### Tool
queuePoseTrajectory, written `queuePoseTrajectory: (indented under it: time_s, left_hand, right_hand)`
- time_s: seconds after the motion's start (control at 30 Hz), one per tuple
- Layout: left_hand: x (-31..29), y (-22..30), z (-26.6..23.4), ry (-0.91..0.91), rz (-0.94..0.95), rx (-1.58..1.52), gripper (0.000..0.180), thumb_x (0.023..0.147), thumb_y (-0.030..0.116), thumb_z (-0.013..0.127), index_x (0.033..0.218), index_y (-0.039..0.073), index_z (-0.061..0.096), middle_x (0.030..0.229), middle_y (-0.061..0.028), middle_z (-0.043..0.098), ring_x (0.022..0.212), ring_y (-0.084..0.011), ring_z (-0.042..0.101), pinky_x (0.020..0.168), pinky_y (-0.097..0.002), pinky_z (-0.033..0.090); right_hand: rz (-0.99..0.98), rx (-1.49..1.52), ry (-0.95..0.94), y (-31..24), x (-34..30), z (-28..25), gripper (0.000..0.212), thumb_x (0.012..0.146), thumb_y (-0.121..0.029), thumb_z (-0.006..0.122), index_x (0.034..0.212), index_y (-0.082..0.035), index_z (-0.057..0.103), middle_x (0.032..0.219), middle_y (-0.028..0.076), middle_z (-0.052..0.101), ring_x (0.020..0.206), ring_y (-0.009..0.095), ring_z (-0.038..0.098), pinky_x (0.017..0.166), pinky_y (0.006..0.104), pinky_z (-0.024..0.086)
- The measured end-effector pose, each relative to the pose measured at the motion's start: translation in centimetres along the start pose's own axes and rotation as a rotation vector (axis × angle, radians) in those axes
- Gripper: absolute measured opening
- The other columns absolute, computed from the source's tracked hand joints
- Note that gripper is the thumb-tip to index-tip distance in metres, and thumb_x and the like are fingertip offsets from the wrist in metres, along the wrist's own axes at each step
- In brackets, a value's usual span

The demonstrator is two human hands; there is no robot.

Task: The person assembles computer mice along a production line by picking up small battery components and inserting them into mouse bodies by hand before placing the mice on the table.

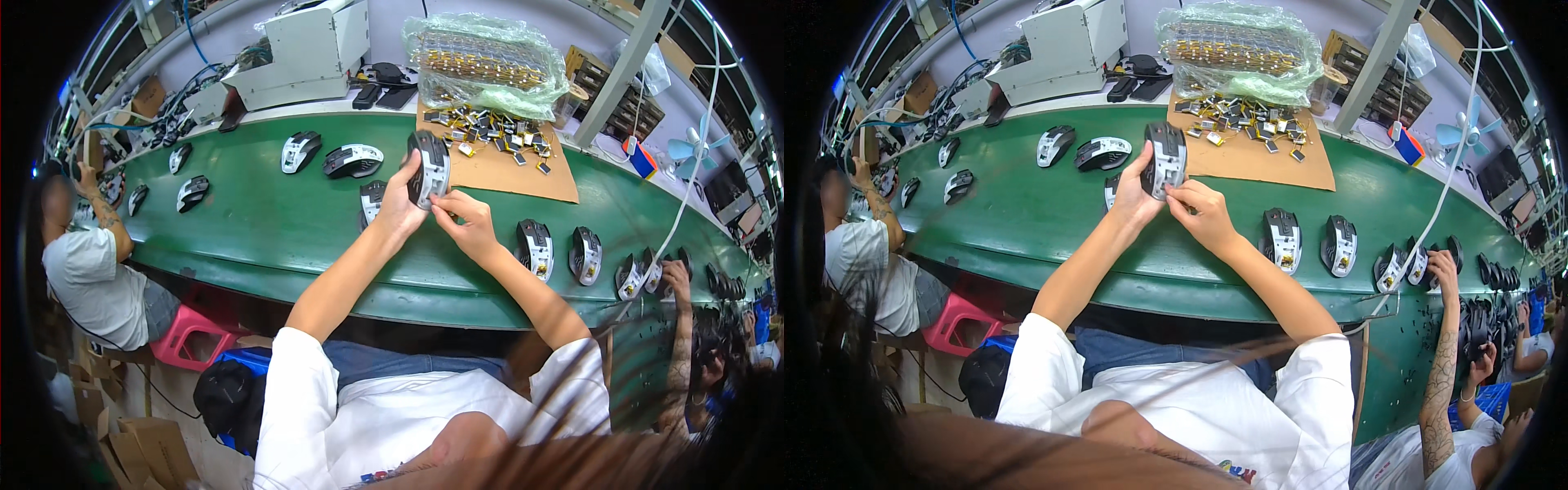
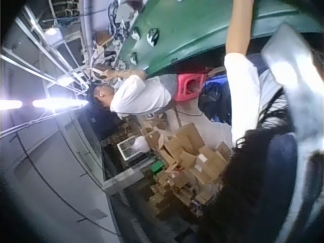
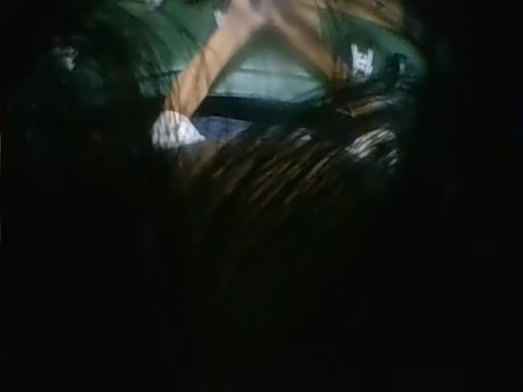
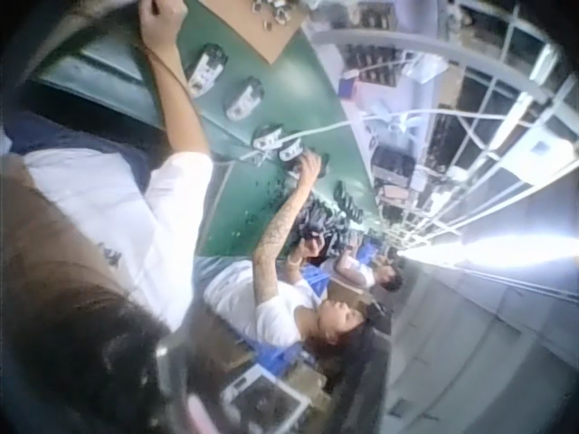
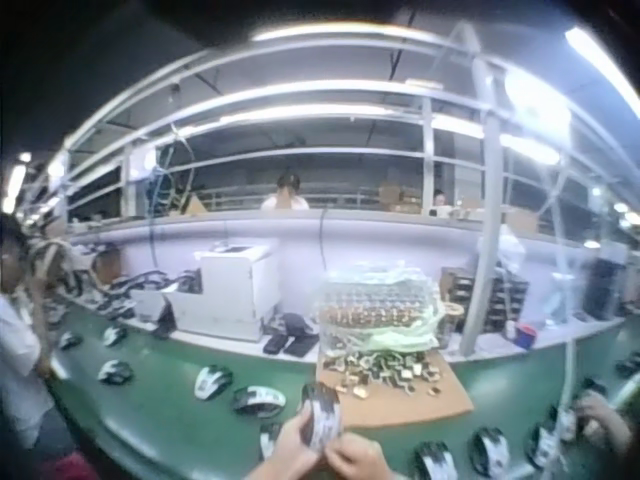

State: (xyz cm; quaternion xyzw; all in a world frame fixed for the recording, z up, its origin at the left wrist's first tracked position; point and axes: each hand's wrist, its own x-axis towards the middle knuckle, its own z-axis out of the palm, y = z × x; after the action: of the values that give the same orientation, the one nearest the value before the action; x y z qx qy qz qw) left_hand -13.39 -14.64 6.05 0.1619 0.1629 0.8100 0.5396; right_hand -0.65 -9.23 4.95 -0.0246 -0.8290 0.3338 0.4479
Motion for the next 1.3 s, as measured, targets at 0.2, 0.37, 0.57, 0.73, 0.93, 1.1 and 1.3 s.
queuePoseTrajectory:
  time_s: [0.2, 0.37, 0.57, 0.73, 0.93, 1.1, 1.3]
  left_hand:
    - [0.3, 0.0, -0.4, 0.004, 0.093, 0.081, 0.038, 0.094, 0.037, 0.039, 0.112, 0.006, 0.051, 0.100, -0.0104, 0.061, 0.087, -0.0226, 0.061, 0.078, -0.0383, 0.049]
    - [0.2, -0.8, -0.7, 0.047, 0.223, 0.341, 0.042, 0.094, 0.041, 0.036, 0.116, 0.007, 0.051, 0.103, -0.0086, 0.062, 0.091, -0.0198, 0.060, 0.081, -0.0362, 0.047]
    - [0.3, -0.9, -1.4, 0.067, 0.118, 0.261, 0.052, 0.094, 0.047, 0.029, 0.117, 0.006, 0.051, 0.107, -0.0109, 0.061, 0.091, -0.0208, 0.060, 0.080, -0.0355, 0.048]
    - [0.4, -1.2, -1.5, 0.046, 0.070, 0.295, 0.058, 0.094, 0.050, 0.024, 0.121, 0.005, 0.048, 0.109, -0.0141, 0.059, 0.093, -0.0232, 0.059, 0.082, -0.0366, 0.047]
    - [-1.3, -1.9, 2.1, -0.132, -0.029, 0.216, 0.061, 0.094, 0.051, 0.018, 0.123, 0.003, 0.045, 0.109, -0.0172, 0.058, 0.096, -0.0282, 0.058, 0.084, -0.0387, 0.047]
    - [-0.5, -0.6, 0.5, -0.199, -0.023, 0.127, 0.063, 0.093, 0.050, 0.019, 0.127, 0.002, 0.040, 0.121, -0.0198, 0.051, 0.102, -0.0306, 0.055, 0.085, -0.0419, 0.047]
    - [0.9, 1.1, -1.4, -0.027, 0.168, 0.123, 0.060, 0.094, 0.048, 0.020, 0.125, 0.003, 0.043, 0.117, -0.0176, 0.053, 0.100, -0.0301, 0.056, 0.081, -0.0394, 0.048]
  right_hand:
    - [0.244, 0.173, 0.227, -1.2, 0.6, 0.2, 0.025, 0.080, -0.011, 0.065, 0.095, 0.004, 0.052, 0.066, 0.008, 0.059, 0.051, 0.014, 0.055, 0.050, 0.0254, 0.044]
    - [0.828, 0.682, 0.003, 0.2, 0.9, -0.9, 0.031, 0.079, -0.016, 0.067, 0.093, 0.001, 0.046, 0.067, 0.011, 0.060, 0.053, 0.016, 0.058, 0.050, 0.0255, 0.047]
    - [0.911, 0.990, -0.148, 0.2, 0.7, -0.4, 0.022, 0.087, -0.022, 0.054, 0.089, -0.001, 0.048, 0.070, 0.011, 0.059, 0.060, 0.019, 0.059, 0.060, 0.0302, 0.050]
    - [0.837, 1.113, -0.054, -0.4, 0.2, 0.3, 0.020, 0.089, -0.019, 0.052, 0.088, 0.000, 0.049, 0.064, 0.010, 0.057, 0.050, 0.018, 0.056, 0.051, 0.0298, 0.048]
    - [0.791, 1.094, 0.088, -0.5, -0.5, 0.0, 0.014, 0.088, -0.015, 0.051, 0.081, -0.004, 0.044, 0.050, -0.001, 0.038, 0.036, 0.010, 0.037, 0.038, 0.0281, 0.041]
    - [0.730, 1.000, -0.167, -0.5, 0.5, -0.5, 0.015, 0.089, -0.016, 0.051, 0.088, -0.001, 0.051, 0.061, 0.003, 0.051, 0.056, 0.015, 0.054, 0.059, 0.0310, 0.049]
    - [0.470, 0.401, -0.490, 2.0, 1.6, -3.2, 0.018, 0.085, -0.007, 0.057, 0.099, 0.001, 0.063, 0.093, 0.006, 0.064, 0.087, 0.012, 0.058, 0.079, 0.0255, 0.046]
